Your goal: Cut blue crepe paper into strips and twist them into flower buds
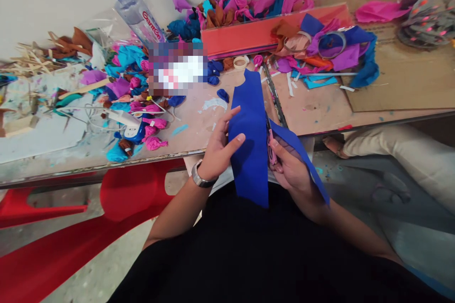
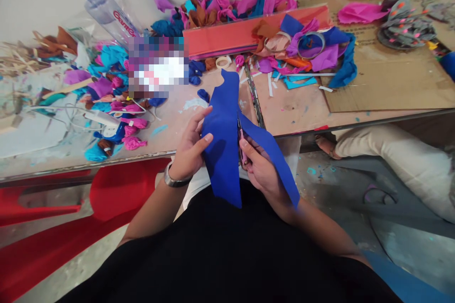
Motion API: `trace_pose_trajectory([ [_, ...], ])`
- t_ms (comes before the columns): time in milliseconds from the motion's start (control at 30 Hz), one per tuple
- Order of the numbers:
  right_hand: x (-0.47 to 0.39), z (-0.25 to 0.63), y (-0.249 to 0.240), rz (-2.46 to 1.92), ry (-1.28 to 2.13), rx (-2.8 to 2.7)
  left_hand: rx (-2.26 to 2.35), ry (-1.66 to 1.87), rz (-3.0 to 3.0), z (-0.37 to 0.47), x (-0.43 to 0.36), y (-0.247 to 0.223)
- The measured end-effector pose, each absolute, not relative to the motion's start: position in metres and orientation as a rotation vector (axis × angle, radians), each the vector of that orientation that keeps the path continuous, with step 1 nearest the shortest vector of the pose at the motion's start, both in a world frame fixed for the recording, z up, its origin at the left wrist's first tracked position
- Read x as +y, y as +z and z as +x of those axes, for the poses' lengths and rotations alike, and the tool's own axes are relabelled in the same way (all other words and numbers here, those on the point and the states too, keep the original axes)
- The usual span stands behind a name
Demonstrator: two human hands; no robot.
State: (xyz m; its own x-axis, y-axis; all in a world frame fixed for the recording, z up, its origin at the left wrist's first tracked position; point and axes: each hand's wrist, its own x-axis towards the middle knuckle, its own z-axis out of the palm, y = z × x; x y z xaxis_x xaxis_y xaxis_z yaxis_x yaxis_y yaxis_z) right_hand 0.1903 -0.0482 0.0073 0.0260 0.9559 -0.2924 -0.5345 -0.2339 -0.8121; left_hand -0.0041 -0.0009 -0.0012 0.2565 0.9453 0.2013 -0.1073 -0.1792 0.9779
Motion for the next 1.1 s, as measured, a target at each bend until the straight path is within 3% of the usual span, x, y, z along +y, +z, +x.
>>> trace_pose_trajectory([
  [300,-0.052,0.197,0.001,-1.049,1.488,-0.644,0.874,1.025,1.063,0.004,0.031,0.021],
  [833,-0.05,0.199,0.009,-1.012,1.662,-0.538,0.956,1.026,1.289,0.001,0.03,0.015],
  [1100,-0.054,0.196,0.004,-1.033,1.726,-0.474,1.171,1.135,1.751,-0.011,0.024,0.017],
])
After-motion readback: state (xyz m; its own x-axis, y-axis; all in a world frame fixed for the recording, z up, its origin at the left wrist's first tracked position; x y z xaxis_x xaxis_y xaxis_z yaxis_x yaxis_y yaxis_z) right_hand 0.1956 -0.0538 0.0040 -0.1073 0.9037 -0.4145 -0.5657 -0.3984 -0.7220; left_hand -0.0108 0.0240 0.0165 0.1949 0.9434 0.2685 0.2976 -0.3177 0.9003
